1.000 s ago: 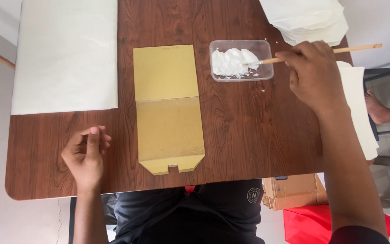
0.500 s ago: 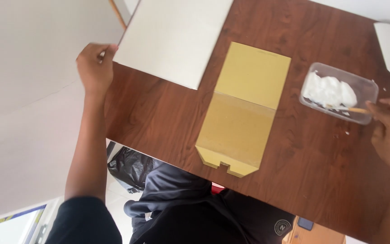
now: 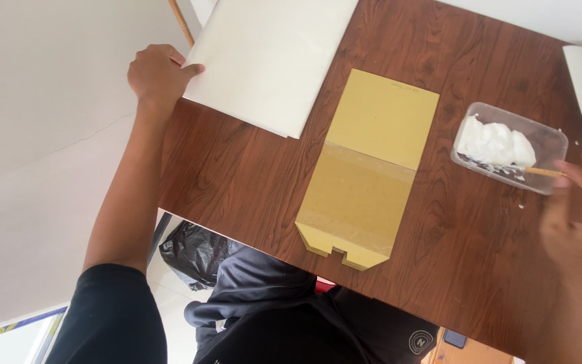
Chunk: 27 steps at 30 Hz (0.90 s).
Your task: Folding paper around a cardboard template and applying glue with a brush to create a bag.
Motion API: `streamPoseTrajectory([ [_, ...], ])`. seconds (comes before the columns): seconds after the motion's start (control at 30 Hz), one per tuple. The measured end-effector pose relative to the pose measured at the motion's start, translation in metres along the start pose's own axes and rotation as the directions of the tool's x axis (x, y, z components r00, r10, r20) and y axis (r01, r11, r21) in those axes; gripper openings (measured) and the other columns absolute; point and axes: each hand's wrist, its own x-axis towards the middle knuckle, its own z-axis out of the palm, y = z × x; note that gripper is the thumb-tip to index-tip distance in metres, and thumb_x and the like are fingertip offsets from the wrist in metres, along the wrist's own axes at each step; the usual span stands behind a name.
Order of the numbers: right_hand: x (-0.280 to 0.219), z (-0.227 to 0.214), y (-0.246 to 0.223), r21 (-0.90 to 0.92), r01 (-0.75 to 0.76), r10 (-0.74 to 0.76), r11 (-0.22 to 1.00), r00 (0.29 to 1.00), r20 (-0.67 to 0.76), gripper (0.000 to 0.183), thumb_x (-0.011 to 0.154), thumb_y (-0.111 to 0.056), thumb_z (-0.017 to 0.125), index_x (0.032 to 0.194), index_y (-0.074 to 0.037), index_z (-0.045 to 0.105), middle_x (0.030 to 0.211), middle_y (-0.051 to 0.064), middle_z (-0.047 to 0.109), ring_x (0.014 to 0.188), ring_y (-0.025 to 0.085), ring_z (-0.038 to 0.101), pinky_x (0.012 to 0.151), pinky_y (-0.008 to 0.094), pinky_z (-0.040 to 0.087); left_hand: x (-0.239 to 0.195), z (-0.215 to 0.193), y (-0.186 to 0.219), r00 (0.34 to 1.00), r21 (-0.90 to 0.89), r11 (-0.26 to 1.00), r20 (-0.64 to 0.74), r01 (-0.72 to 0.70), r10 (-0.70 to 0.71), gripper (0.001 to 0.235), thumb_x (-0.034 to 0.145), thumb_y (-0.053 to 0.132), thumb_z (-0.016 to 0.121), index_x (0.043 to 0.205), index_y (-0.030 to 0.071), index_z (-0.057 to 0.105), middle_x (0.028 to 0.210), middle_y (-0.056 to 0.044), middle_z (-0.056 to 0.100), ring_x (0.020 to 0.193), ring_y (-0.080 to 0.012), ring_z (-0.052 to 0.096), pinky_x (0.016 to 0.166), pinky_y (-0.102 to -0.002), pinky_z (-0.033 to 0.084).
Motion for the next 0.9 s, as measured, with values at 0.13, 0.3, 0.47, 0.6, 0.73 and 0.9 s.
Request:
streamPoseTrajectory([
  [0.13,0.045,0.008,-0.063,-0.076,0.185,-0.187,0.98,0.982,-0.02,0.011,0.11,0.009,0.072,0.11,0.005,0.082,0.119,0.022,0.069,0.108,0.04,0.066,0.101,0.052,0.052,-0.004,-0.004,0.009,0.996,0.002,0.998,-0.068,-0.062,0.062,0.033,0.085,0.042,0.088,0.105,0.018,0.077,0.097,0.002,0.077,0.082,-0.0229,0.072,0.064,-0.04,0.054],
  [0.3,0.059,0.065,-0.083,-0.219,0.299,-0.262,0.929,0.947,0.185,0.018,0.103,-0.022,0.072,0.118,-0.014,0.078,0.127,0.005,0.07,0.12,0.03,0.063,0.112,0.059,0.04,-0.003,-0.018,0.016,0.972,0.003,0.985,-0.165,-0.171,0.17,0.018,0.094,0.034,0.08,0.105,0.019,0.077,0.102,0.004,0.079,0.084,-0.024,0.074,0.063,-0.043,0.056],
  [0.47,0.053,0.096,-0.079,-0.414,0.323,-0.255,0.851,0.943,0.213,0.012,0.098,-0.027,0.072,0.108,-0.021,0.07,0.115,-0.006,0.07,0.121,0.019,0.063,0.113,0.063,0.037,-0.008,-0.04,0.036,0.792,0.342,0.878,-0.403,-0.336,0.46,0.013,0.094,0.031,0.084,0.102,0.024,0.077,0.093,0.01,0.079,0.066,-0.0198,0.072,0.052,-0.035,0.049],
  [0.6,0.045,0.092,-0.08,-0.369,0.283,-0.239,0.885,0.958,0.161,0.01,0.104,-0.028,0.068,0.106,-0.02,0.074,0.115,-0.004,0.073,0.119,0.021,0.064,0.119,0.063,0.028,-0.041,-0.079,0.066,0.473,0.78,0.602,-0.47,-0.173,0.745,0.018,0.094,0.037,0.09,0.092,0.039,0.073,0.056,0.018,0.053,0.052,-0.0004,0.044,0.063,-0.021,0.036],
  [0.73,0.043,0.083,-0.092,-0.226,0.28,-0.279,0.933,0.96,0.037,0.009,0.101,-0.023,0.073,0.103,-0.017,0.078,0.11,-0.001,0.073,0.109,0.022,0.066,0.119,0.056,0.03,-0.089,-0.133,0.078,0.217,0.771,0.458,-0.404,-0.443,0.889,0.026,0.118,0.011,0.096,0.108,0.03,0.08,0.093,0.014,0.076,0.082,-0.012,0.067,0.112,-0.033,0.042],
  [0.9,0.051,0.073,-0.102,-0.08,0.227,-0.232,0.971,0.971,-0.058,0.007,0.1,-0.013,0.07,0.101,-0.011,0.076,0.107,0.002,0.073,0.1,0.023,0.065,0.11,0.048,0.04,-0.179,-0.199,0.097,0.085,0.627,0.294,-0.341,-0.721,0.936,0.015,0.128,-0.01,0.076,0.123,-0.002,0.087,0.113,-0.01,0.083,0.101,-0.0302,0.073,0.091,-0.037,0.063],
])
